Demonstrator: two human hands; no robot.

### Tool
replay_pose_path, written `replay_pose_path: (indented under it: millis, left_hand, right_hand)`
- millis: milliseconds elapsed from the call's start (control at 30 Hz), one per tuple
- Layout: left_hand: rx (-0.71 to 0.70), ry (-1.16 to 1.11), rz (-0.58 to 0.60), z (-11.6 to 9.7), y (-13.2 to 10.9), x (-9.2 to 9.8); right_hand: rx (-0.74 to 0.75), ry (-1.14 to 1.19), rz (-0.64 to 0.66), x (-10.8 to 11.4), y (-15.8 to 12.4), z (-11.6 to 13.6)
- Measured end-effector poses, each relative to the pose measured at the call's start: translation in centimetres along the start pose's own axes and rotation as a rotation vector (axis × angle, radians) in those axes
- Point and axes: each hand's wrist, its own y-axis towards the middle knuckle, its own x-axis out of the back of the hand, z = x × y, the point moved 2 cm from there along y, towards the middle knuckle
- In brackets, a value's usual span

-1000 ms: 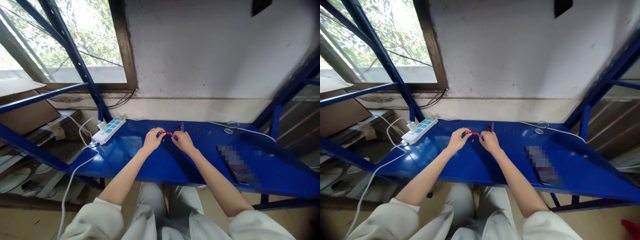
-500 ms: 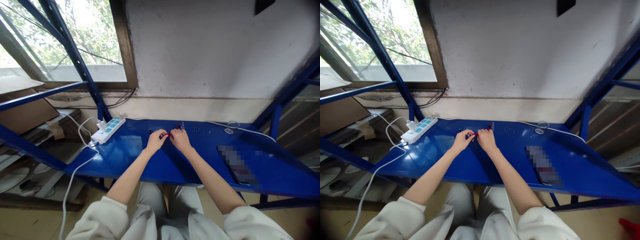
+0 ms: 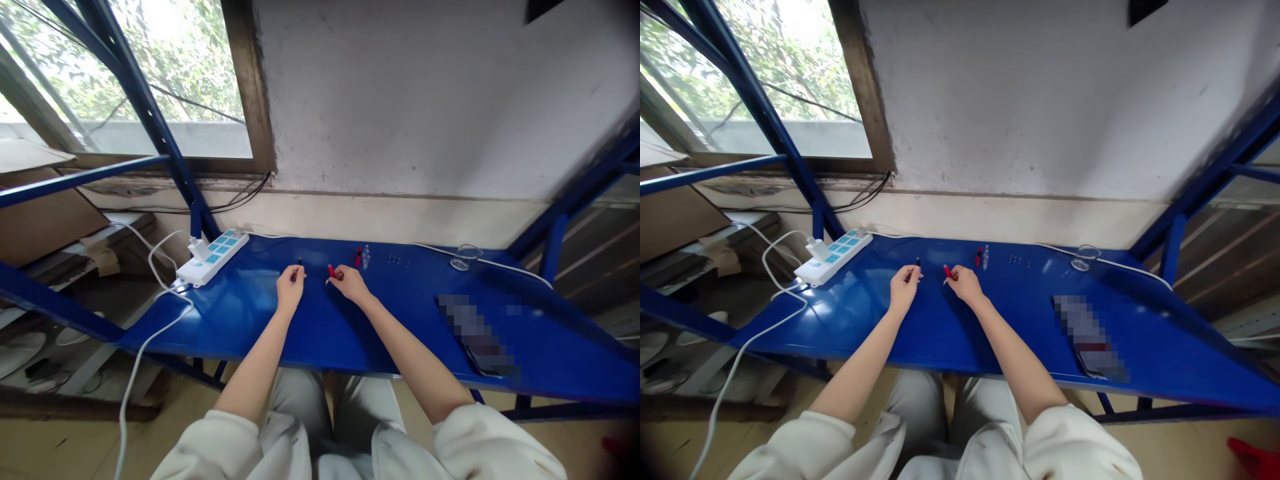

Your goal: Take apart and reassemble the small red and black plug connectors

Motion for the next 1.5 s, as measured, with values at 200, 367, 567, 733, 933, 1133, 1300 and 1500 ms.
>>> replay_pose_path:
  millis: [200, 367, 567, 733, 933, 1133, 1300, 1500]
  left_hand:
    - [0.147, -0.184, -0.248, 1.6, 0.5, 1.5]
    - [0.249, -0.267, -0.319, 2.0, 0.7, 1.7]
    - [0.257, -0.291, -0.302, 1.7, 0.5, 1.6]
    - [0.243, -0.29, -0.287, 1.3, 0.4, 1.5]
    - [0.237, -0.271, -0.279, 1.5, 0.4, 1.4]
    - [0.233, -0.243, -0.277, 1.4, 0.4, 1.6]
    - [0.049, -0.066, -0.211, -0.6, -0.7, 1.4]
    - [-0.408, 0.244, 0.229, -4.9, -2.3, -3.4]
  right_hand:
    - [-0.011, 0.074, -0.009, -2.0, 2.0, 1.0]
    - [0.021, -0.061, -0.048, -3.8, 3.3, 2.4]
    - [-0.004, -0.111, -0.074, -5.0, 4.2, 3.2]
    - [-0.031, -0.09, -0.058, -5.0, 4.3, 3.3]
    - [-0.037, -0.068, -0.06, -5.1, 4.4, 3.2]
    - [-0.037, -0.065, -0.036, -5.0, 4.1, 3.2]
    - [0.154, 0.033, -0.182, -2.2, 1.8, 2.9]
    - [0.064, 0.058, -0.634, 3.8, -1.6, -0.5]
